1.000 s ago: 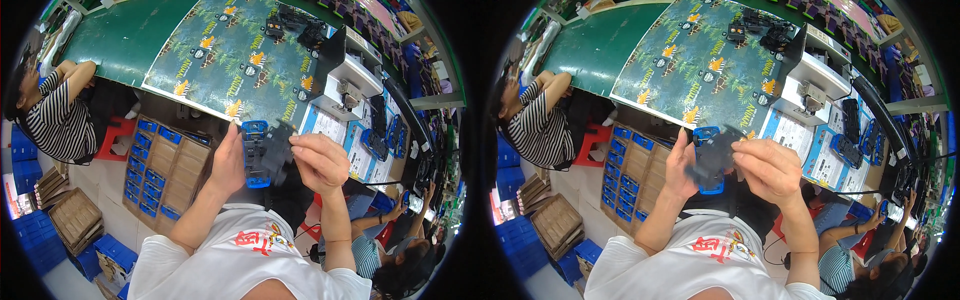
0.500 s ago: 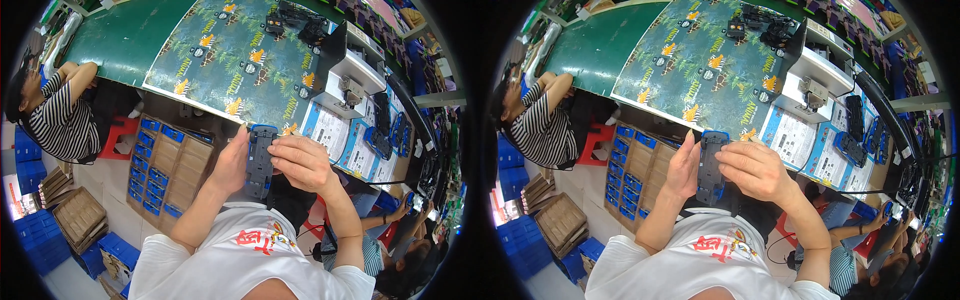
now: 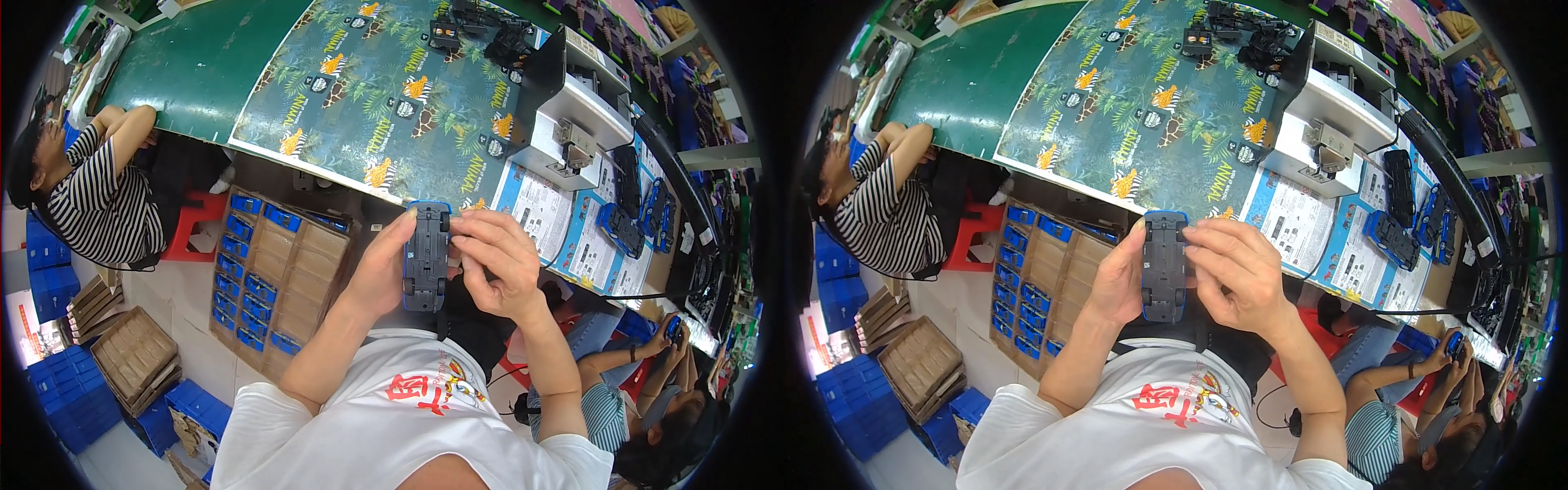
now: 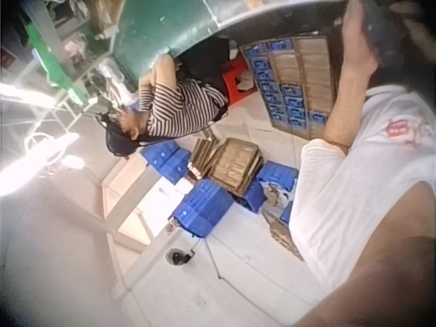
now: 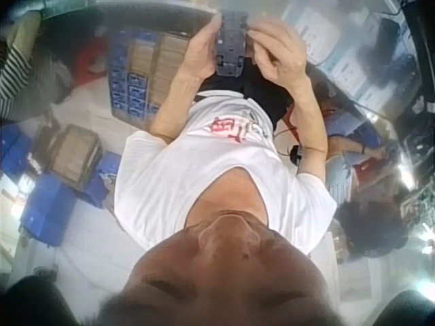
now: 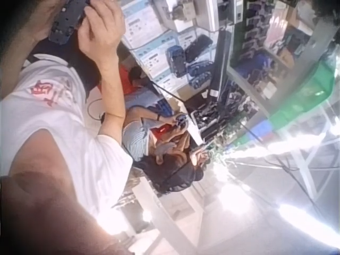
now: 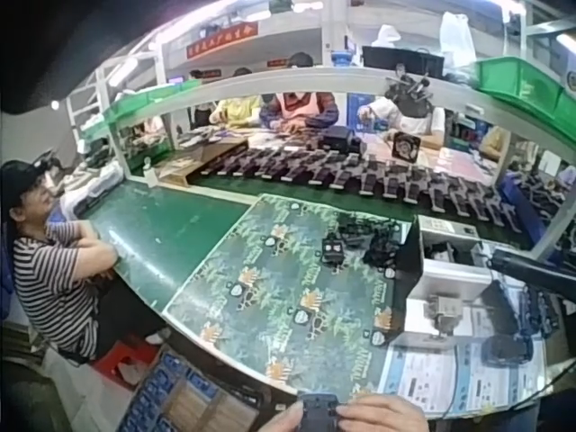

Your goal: The person assembles toy cars by attaching components and wheels by hand, fastens them using an electric screwdriver, rolls them across the table, and places them into a compartment tray.

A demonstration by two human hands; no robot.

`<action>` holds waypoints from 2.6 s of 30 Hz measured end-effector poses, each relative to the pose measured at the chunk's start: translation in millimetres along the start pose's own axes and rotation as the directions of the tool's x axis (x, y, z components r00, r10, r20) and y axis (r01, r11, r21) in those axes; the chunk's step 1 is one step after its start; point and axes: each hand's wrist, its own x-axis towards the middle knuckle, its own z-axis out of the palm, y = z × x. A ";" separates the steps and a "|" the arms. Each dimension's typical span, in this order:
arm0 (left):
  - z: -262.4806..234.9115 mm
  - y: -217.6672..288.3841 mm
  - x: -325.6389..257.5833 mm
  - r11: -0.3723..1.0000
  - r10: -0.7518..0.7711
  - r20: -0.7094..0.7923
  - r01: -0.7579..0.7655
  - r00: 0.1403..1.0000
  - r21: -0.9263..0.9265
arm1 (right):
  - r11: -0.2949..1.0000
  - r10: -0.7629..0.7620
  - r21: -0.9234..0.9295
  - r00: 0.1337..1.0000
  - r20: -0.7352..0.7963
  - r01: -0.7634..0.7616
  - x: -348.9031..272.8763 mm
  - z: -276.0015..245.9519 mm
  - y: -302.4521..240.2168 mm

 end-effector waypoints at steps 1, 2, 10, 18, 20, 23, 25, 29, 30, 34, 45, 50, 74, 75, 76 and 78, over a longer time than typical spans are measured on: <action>-0.7 -0.7 0.6 1.000 0.002 -0.007 -0.002 1.000 -0.005 | 0.999 0.050 0.015 0.998 -0.038 -0.049 -4.7 1.9 -0.5; 0.5 -0.3 1.0 1.000 -0.002 -0.007 0.002 1.000 -0.005 | 0.998 0.053 0.014 0.998 -0.040 -0.053 -8.7 3.1 -2.6; 2.2 -8.8 6.8 0.972 0.111 -0.111 -0.084 0.988 0.218 | 0.692 0.683 0.381 0.727 -0.069 -0.613 -32.5 20.5 -23.9; 2.8 -19.5 9.5 0.945 0.291 -0.122 -0.265 0.949 0.191 | 0.244 0.811 0.594 0.497 0.308 -0.767 -55.5 33.2 -48.8; 8.1 -23.7 11.7 0.936 0.309 -0.122 -0.279 0.943 0.214 | 0.000 0.812 0.748 0.437 0.388 -0.663 -60.7 43.5 -54.5; 7.7 -27.0 13.8 0.933 0.334 -0.148 -0.304 0.931 0.191 | 0.053 0.821 0.799 0.482 0.307 -0.599 -66.4 51.8 -53.6; 8.8 -28.6 12.0 0.931 0.342 -0.174 -0.308 0.923 0.194 | 0.068 0.832 0.782 0.468 0.298 -0.619 -66.0 51.0 -55.9; -0.6 -26.3 15.3 0.943 0.291 -0.149 -0.257 0.945 0.211 | 0.075 0.833 0.739 0.449 0.322 -0.669 -67.0 43.2 -52.2; -3.0 -24.3 15.1 0.949 0.250 -0.129 -0.216 0.960 0.228 | 0.074 0.834 0.741 0.448 0.321 -0.668 -68.0 43.0 -51.3; -4.3 -23.9 15.9 0.954 0.217 -0.147 -0.177 0.965 0.243 | 0.070 0.820 0.757 0.469 0.327 -0.650 -69.3 45.8 -49.7; -4.1 -37.1 15.1 0.959 0.258 -0.180 -0.228 0.949 0.169 | 0.029 0.820 0.812 0.479 0.314 -0.583 -79.2 46.9 -43.1; -8.8 -38.7 15.5 0.974 0.190 -0.157 -0.166 0.969 0.152 | -0.017 0.831 0.791 0.431 0.351 -0.611 -79.8 49.8 -43.6; -4.5 -41.1 12.1 0.937 0.332 -0.218 -0.293 0.918 0.191 | 0.284 0.860 0.655 0.488 0.149 -0.701 -73.5 45.7 -51.5; -4.3 -41.6 11.9 0.932 0.343 -0.214 -0.302 0.915 0.201 | 0.281 0.862 0.658 0.485 0.145 -0.698 -71.9 46.2 -52.2; -2.9 -42.5 11.7 0.933 0.338 -0.212 -0.297 0.917 0.205 | 0.255 0.870 0.684 0.471 0.146 -0.684 -70.0 47.3 -52.4; 1.3 -45.0 11.3 0.923 0.348 -0.229 -0.290 0.909 0.252 | 0.228 0.882 0.710 0.450 0.140 -0.666 -69.6 49.3 -51.6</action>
